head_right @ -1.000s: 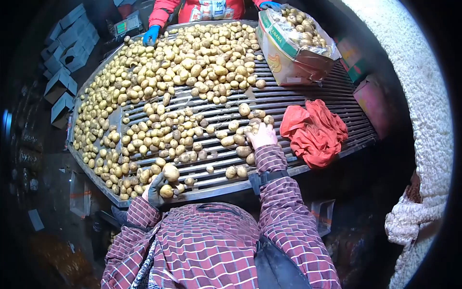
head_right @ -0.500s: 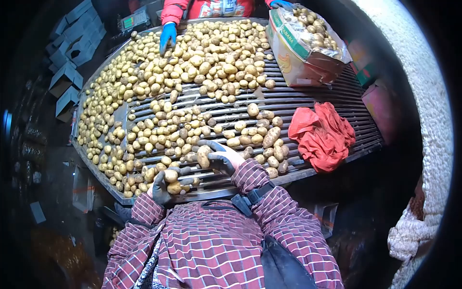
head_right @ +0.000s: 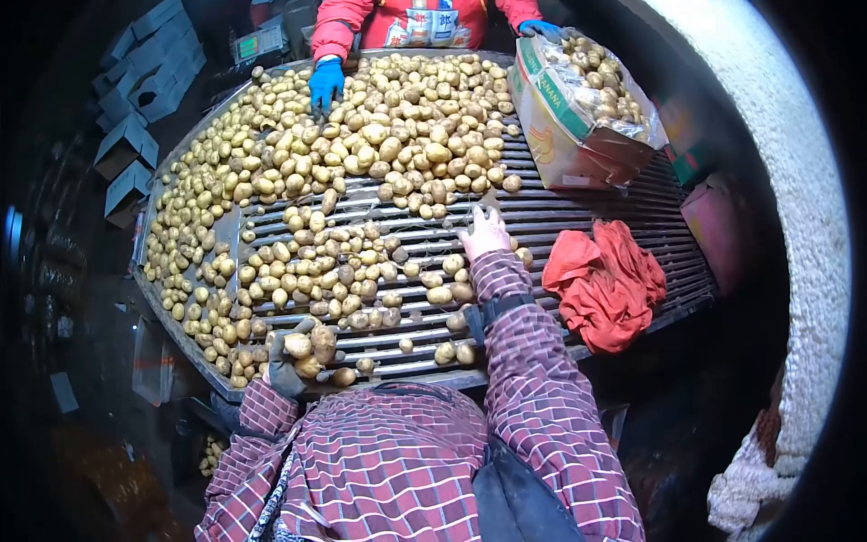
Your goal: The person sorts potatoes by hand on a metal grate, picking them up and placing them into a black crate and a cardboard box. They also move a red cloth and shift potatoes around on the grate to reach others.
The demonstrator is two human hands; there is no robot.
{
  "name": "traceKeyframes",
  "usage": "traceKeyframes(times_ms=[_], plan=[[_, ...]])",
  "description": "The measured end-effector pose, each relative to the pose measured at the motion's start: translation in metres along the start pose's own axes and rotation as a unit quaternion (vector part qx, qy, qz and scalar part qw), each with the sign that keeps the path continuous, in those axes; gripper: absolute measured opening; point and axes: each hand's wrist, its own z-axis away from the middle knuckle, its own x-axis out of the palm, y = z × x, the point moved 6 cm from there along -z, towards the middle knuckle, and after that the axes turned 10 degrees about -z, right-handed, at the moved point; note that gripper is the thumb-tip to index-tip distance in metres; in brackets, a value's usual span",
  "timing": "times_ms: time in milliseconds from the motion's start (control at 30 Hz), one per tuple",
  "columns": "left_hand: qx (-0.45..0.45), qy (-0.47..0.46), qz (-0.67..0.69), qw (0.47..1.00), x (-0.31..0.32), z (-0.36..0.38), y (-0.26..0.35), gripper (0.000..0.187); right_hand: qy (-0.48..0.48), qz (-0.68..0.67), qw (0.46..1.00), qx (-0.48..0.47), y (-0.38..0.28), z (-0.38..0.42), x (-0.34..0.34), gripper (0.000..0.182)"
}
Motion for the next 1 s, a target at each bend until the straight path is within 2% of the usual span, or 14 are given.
traceKeyframes(times_ms=[100,200,267,333,367,467,567,733,800,833,867,900,967,1000], plan=[[-0.019,-0.013,0.042,0.999,-0.003,-0.004,0.001,0.067,-0.146,0.106,0.981,-0.071,0.03,-0.009,0.046,0.05],[-0.029,0.061,-0.097,0.993,-0.024,-0.003,0.004,0.065,-0.127,-0.082,0.988,-0.029,0.039,-0.017,0.026,0.042],[-0.009,0.025,0.031,0.999,-0.018,-0.001,0.004,0.066,-0.07,-0.188,0.98,-0.006,0.03,-0.011,0.005,0.033],[0.007,0.026,-0.08,0.996,-0.018,-0.003,0.012,0.074,-0.14,-0.224,0.964,0.03,0.013,0.008,-0.01,0.029],[0.007,0.021,-0.044,0.999,-0.013,-0.004,0.014,0.074,-0.139,-0.166,0.975,-0.042,-0.003,0.022,-0.02,0.026],[-0.005,0.005,-0.015,1.0,-0.019,-0.003,0.014,0.074,-0.286,0.089,0.954,-0.018,-0.009,0.067,-0.001,0.03],[0.003,0.006,-0.036,0.999,-0.022,-0.003,0.013,0.074,-0.178,0.2,0.958,-0.104,-0.014,0.088,0.03,0.038],[0.062,0.03,-0.138,0.988,-0.019,0.011,0.034,0.067,-0.141,0.275,0.941,-0.137,-0.023,0.09,0.052,0.017],[0.14,0.132,-0.086,0.977,-0.038,0.028,0.044,0.063,-0.213,0.155,0.956,-0.128,-0.018,0.08,0.046,0.02],[0.168,0.182,-0.012,0.969,-0.053,0.04,0.044,0.066,-0.162,0.068,0.965,-0.196,-0.034,0.081,0.023,0.033],[0.212,0.141,-0.059,0.965,-0.062,0.052,0.054,0.068,-0.227,0.077,0.97,-0.046,-0.018,0.068,0.025,0.047],[0.246,0.164,-0.067,0.953,-0.064,0.068,0.065,0.068,-0.259,-0.099,0.961,-0.018,0.009,0.052,0.035,0.045],[0.291,0.202,-0.06,0.933,-0.078,0.11,0.085,0.068,-0.285,-0.362,0.887,-0.02,0.029,0.03,0.042,0.032],[0.302,0.211,-0.048,0.929,-0.091,0.132,0.085,0.068,-0.303,-0.52,0.795,0.076,0.021,0.034,0.046,0.026]])
